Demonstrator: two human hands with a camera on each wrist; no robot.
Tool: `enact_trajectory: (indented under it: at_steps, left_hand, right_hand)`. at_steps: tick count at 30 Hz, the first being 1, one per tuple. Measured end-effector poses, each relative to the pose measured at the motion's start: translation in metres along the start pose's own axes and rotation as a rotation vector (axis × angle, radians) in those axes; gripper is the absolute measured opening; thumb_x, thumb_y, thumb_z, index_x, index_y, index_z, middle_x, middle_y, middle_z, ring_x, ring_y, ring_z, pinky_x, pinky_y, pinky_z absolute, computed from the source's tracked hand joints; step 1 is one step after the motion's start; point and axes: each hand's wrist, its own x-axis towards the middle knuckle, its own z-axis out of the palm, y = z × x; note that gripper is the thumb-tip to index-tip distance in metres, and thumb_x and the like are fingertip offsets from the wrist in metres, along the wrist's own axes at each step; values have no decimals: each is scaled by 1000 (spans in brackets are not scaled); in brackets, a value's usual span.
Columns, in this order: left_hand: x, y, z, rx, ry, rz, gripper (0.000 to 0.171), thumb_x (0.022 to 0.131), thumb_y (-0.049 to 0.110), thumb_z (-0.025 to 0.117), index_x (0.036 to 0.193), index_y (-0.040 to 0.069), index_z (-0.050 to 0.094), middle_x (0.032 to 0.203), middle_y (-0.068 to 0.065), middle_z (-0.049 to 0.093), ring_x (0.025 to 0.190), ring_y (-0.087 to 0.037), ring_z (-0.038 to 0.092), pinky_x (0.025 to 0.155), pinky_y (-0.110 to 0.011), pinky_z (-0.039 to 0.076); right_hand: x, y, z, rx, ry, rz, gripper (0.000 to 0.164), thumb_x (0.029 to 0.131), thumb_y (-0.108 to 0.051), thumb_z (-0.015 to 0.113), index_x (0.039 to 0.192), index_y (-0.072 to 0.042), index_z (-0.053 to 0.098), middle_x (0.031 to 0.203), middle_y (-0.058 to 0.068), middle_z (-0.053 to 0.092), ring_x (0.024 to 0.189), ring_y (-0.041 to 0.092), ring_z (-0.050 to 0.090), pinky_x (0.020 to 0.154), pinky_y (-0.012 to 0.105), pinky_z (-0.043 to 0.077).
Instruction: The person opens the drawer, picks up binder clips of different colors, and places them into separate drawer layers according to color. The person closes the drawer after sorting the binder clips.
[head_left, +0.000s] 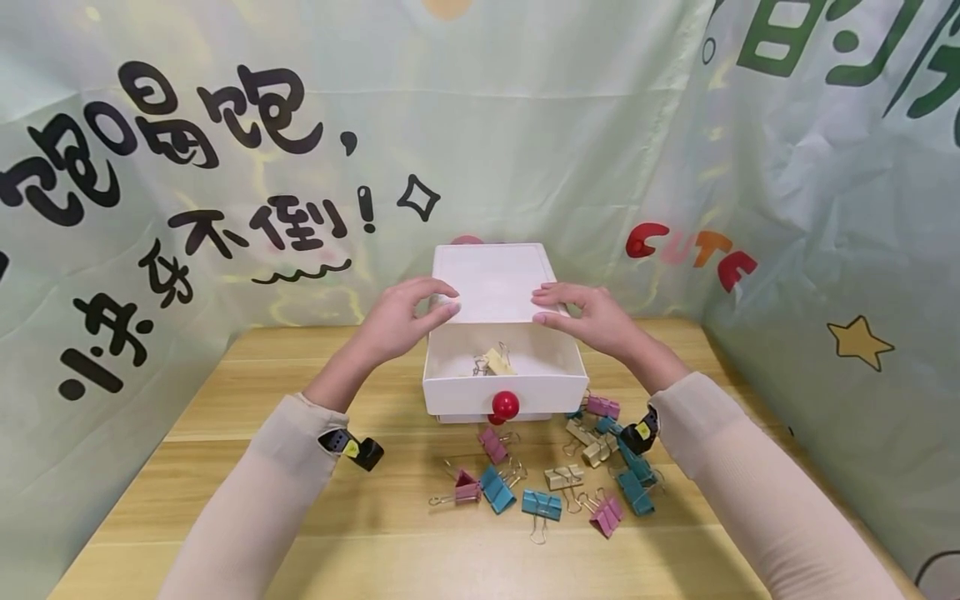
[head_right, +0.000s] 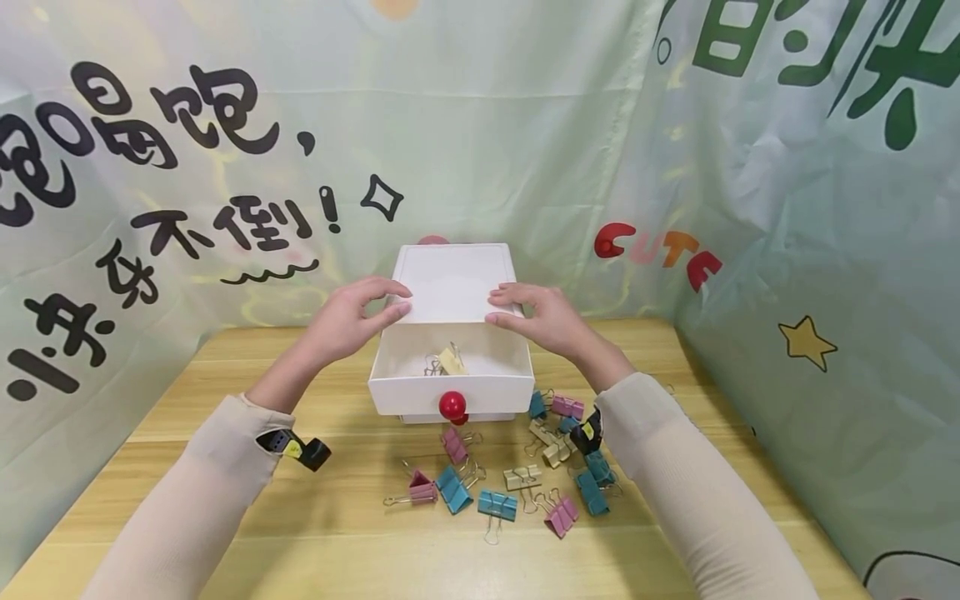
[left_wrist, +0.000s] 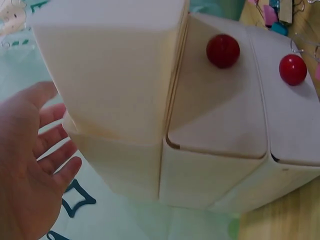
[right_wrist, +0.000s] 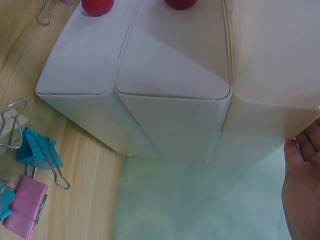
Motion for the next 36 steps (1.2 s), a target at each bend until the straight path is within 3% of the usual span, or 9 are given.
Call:
enact_trajectory:
  at_steps: [10,17,23,36]
  left_hand:
    - [6,-21,6,-69,-87,-36,43,96,45,58,128,16,64,140,-5,55,134,-25,43,112,-49,30]
    - [8,-28,12,-37,-125,17,49,98,48,53,132,14,62,144,-4,51,141,-20,33,116,-46,22]
    - [7,-33,16,-5,-116,66,47,99,44,52,133,12,62,145,-5,50,141,-22,34,116,-46,24]
    - [4,-35,17,2,-83,50,47,99,48,51,132,17,63,143,0,52,140,-18,36,116,-43,24]
  right_hand:
    - [0,1,2,-12,7,-10,46,90,-42,70,125,-12,69,136,3,59,136,23,42,112,53,28]
    - [-1,1,3,1,-8,-1,46,90,-42,70,125,-12,68,136,3,59,137,23,41,112,51,30]
    - [-1,2,2,10,4,-14,46,90,-40,70,125,-11,68,136,5,58,137,24,40,112,52,30]
    - [-1,-1,1,56,-25,1,42,95,-39,64,128,-14,66,140,2,55,140,21,36,112,52,30]
